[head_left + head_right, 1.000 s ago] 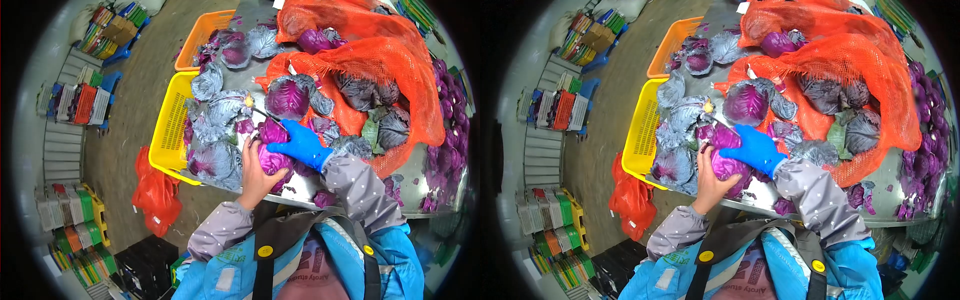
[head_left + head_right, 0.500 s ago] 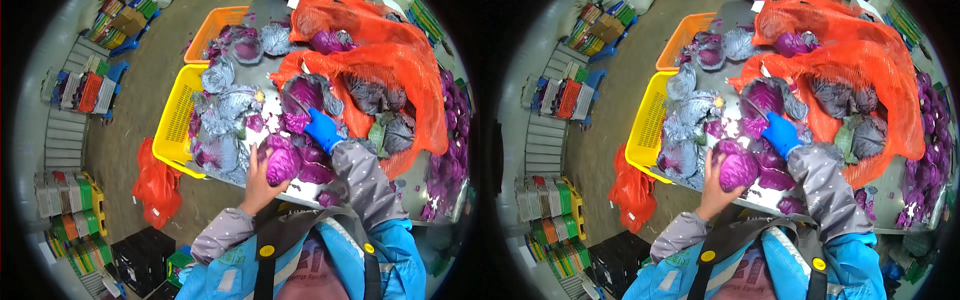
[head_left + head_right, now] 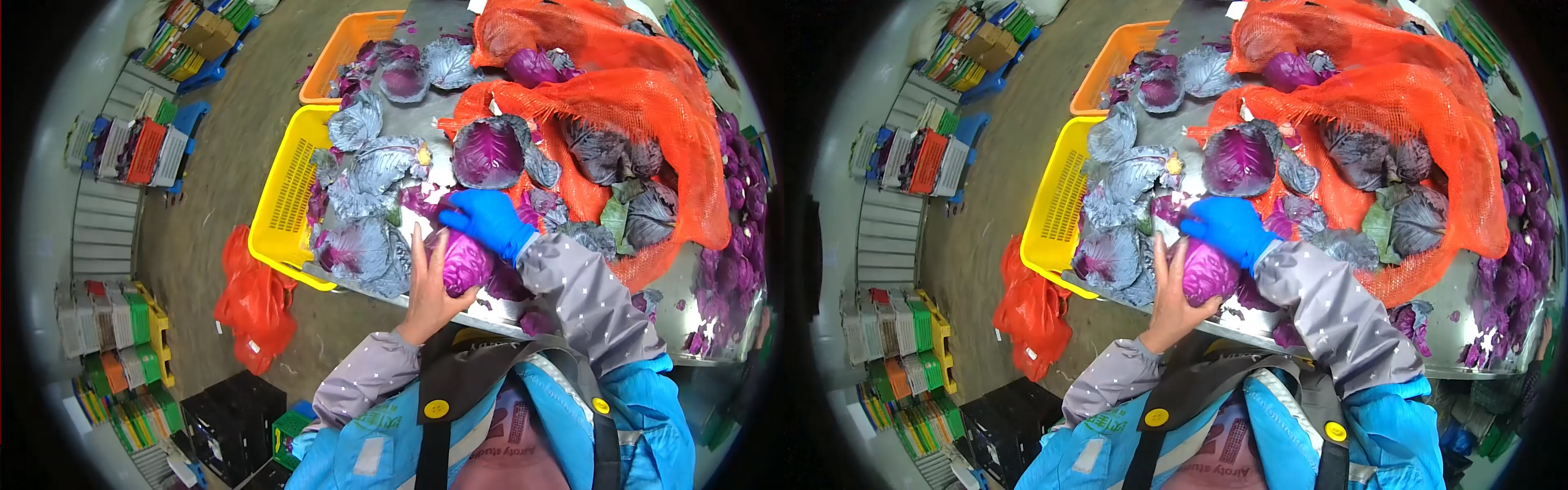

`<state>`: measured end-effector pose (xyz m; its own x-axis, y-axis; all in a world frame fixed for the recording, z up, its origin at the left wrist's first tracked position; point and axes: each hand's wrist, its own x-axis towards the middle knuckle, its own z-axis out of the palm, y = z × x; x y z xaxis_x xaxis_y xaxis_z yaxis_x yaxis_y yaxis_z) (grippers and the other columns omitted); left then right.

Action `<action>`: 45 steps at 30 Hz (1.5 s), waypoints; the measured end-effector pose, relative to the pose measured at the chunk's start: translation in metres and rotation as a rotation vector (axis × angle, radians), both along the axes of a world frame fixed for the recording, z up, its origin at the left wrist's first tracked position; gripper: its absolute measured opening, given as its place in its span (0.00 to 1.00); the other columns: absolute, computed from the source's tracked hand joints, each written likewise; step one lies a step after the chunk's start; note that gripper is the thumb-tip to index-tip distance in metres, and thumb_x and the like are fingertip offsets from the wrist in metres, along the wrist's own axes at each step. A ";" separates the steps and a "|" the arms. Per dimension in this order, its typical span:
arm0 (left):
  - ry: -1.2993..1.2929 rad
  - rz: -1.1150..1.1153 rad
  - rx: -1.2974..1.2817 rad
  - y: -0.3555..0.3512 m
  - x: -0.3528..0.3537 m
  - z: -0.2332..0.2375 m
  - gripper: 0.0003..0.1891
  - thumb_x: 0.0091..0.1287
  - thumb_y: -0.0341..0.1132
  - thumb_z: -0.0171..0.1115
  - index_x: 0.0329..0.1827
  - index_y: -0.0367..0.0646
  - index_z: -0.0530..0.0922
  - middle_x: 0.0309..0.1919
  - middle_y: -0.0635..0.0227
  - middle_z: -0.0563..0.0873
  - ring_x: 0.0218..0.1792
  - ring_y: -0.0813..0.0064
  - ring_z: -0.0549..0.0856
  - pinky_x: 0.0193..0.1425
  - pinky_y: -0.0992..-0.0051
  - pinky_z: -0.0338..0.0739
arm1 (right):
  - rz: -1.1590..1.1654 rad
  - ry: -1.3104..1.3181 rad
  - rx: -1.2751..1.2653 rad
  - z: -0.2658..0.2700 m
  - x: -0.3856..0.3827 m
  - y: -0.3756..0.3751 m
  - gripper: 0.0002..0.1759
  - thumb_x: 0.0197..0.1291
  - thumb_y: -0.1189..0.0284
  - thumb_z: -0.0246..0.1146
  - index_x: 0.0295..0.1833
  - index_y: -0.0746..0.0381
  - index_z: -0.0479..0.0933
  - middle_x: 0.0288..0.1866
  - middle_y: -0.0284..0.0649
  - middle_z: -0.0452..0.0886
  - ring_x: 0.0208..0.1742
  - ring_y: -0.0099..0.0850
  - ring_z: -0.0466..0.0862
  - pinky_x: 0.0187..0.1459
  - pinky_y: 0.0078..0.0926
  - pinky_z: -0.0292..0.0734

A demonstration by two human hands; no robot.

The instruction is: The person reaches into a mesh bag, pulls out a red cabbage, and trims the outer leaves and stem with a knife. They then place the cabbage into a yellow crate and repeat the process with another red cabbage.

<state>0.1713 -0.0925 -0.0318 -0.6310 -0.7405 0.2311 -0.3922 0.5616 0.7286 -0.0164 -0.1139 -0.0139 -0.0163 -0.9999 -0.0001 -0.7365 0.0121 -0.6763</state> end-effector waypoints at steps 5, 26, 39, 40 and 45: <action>-0.101 -0.090 -0.074 0.003 0.008 0.000 0.50 0.43 0.42 0.75 0.72 0.45 0.58 0.71 0.38 0.50 0.70 0.36 0.54 0.72 0.53 0.56 | -0.280 0.190 0.184 -0.069 -0.051 0.009 0.25 0.56 0.52 0.64 0.51 0.59 0.78 0.43 0.52 0.82 0.44 0.49 0.82 0.45 0.44 0.75; 0.191 0.079 0.718 -0.066 0.026 -0.014 0.42 0.49 0.39 0.76 0.66 0.39 0.63 0.56 0.58 0.74 0.57 0.66 0.76 0.62 0.67 0.70 | -0.265 -0.711 0.465 -0.044 -0.042 0.062 0.25 0.51 0.64 0.73 0.50 0.69 0.79 0.45 0.40 0.83 0.47 0.24 0.79 0.50 0.24 0.74; 0.846 -0.285 1.266 -0.050 0.029 -0.055 0.31 0.68 0.51 0.54 0.69 0.43 0.63 0.63 0.57 0.72 0.63 0.60 0.73 0.66 0.58 0.70 | -0.217 -0.512 0.315 0.063 -0.093 0.065 0.14 0.51 0.70 0.71 0.40 0.66 0.79 0.29 0.27 0.75 0.32 0.17 0.73 0.37 0.18 0.71; 0.584 -0.241 0.866 -0.050 0.025 -0.058 0.28 0.70 0.48 0.53 0.69 0.44 0.63 0.63 0.57 0.72 0.63 0.60 0.73 0.67 0.57 0.70 | -0.221 -0.516 0.309 0.065 -0.096 0.067 0.14 0.51 0.70 0.71 0.40 0.66 0.79 0.29 0.27 0.75 0.32 0.17 0.73 0.37 0.18 0.71; 0.324 -0.260 0.294 -0.050 0.021 -0.034 0.27 0.69 0.42 0.55 0.69 0.43 0.63 0.62 0.56 0.73 0.61 0.61 0.75 0.65 0.57 0.73 | -0.441 -0.336 0.242 0.069 -0.125 0.086 0.21 0.52 0.68 0.70 0.51 0.66 0.77 0.39 0.37 0.81 0.41 0.25 0.79 0.45 0.26 0.75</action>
